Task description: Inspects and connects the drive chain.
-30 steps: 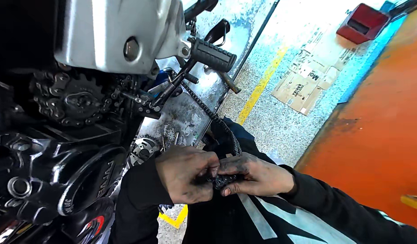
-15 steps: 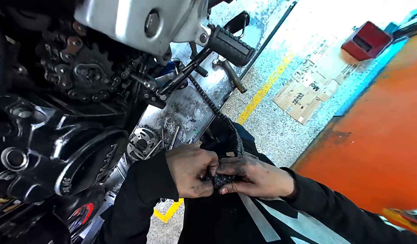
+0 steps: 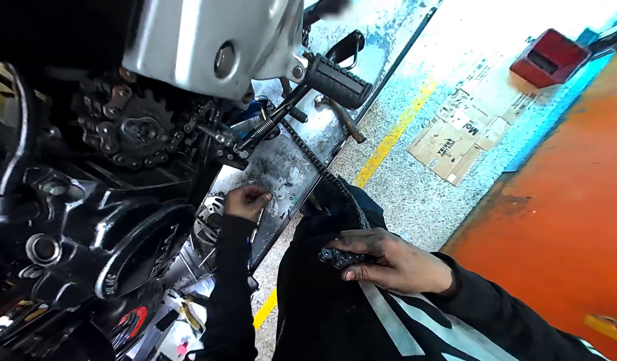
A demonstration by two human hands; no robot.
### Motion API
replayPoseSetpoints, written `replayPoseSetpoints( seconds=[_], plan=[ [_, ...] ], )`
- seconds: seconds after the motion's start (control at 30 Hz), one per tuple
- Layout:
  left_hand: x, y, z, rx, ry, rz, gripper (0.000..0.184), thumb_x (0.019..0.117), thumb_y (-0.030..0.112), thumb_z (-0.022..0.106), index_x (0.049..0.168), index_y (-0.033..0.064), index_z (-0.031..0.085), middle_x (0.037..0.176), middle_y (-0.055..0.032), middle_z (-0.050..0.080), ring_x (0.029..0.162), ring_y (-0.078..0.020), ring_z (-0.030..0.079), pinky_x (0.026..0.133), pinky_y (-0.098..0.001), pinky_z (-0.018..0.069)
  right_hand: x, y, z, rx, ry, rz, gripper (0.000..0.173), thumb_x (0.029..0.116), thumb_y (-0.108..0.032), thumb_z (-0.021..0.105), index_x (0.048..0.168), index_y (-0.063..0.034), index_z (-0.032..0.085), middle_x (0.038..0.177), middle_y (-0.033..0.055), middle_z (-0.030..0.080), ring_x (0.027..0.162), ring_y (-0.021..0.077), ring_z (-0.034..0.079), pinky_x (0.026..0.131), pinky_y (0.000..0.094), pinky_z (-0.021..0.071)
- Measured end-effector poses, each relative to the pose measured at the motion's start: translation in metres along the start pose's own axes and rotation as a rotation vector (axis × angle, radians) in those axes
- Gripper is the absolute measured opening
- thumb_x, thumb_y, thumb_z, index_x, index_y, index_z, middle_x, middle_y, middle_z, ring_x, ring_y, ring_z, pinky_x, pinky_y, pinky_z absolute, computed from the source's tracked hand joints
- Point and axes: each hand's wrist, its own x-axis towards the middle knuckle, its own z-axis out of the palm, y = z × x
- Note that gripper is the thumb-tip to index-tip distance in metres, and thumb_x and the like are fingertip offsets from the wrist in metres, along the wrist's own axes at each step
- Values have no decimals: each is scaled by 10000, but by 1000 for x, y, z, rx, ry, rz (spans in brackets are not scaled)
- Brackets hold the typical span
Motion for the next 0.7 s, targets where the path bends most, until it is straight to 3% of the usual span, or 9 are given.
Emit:
replayPoseSetpoints(
  seconds=[0.07, 0.2, 0.33, 0.7],
  plan=[
    [28, -34, 33, 120, 0, -120, 246, 907, 140, 779, 1106, 2, 737, 1003, -182, 745, 900, -297, 732, 896, -527, 579, 1, 0, -3, -2, 19, 5, 374, 1014, -409, 623, 1246, -132, 718, 1063, -44, 719, 980, 17, 664, 848, 249, 583],
    [60, -67, 77, 195, -48, -78, 324, 965, 98, 681, 1281, 27, 686, 1208, -205, 702, 1102, -326, 697, 1031, -515, 525, 2, -2, -8, 37, 36, -4, 390, 1016, -368, 634, 1274, -83, 700, 1099, -27, 719, 1024, 0, 653, 912, 202, 561],
    [82, -76, 91, 235, -36, -33, 304, 988, 111, 654, 1284, 57, 696, 1238, -188, 704, 1136, -323, 690, 1055, -520, 505, 1, -2, -10, 50, 52, -3, 381, 1014, -369, 637, 1263, -88, 706, 1107, -38, 719, 1026, -11, 651, 908, 195, 561],
    [107, -86, 110, 320, -54, -48, 291, 932, 87, 699, 1221, 72, 726, 1202, -165, 712, 1126, -320, 680, 1040, -526, 504, -4, 2, -16, 66, 66, 22, 371, 1015, -359, 639, 1258, -87, 706, 1101, -30, 720, 1027, 4, 653, 909, 207, 563]
  ],
)
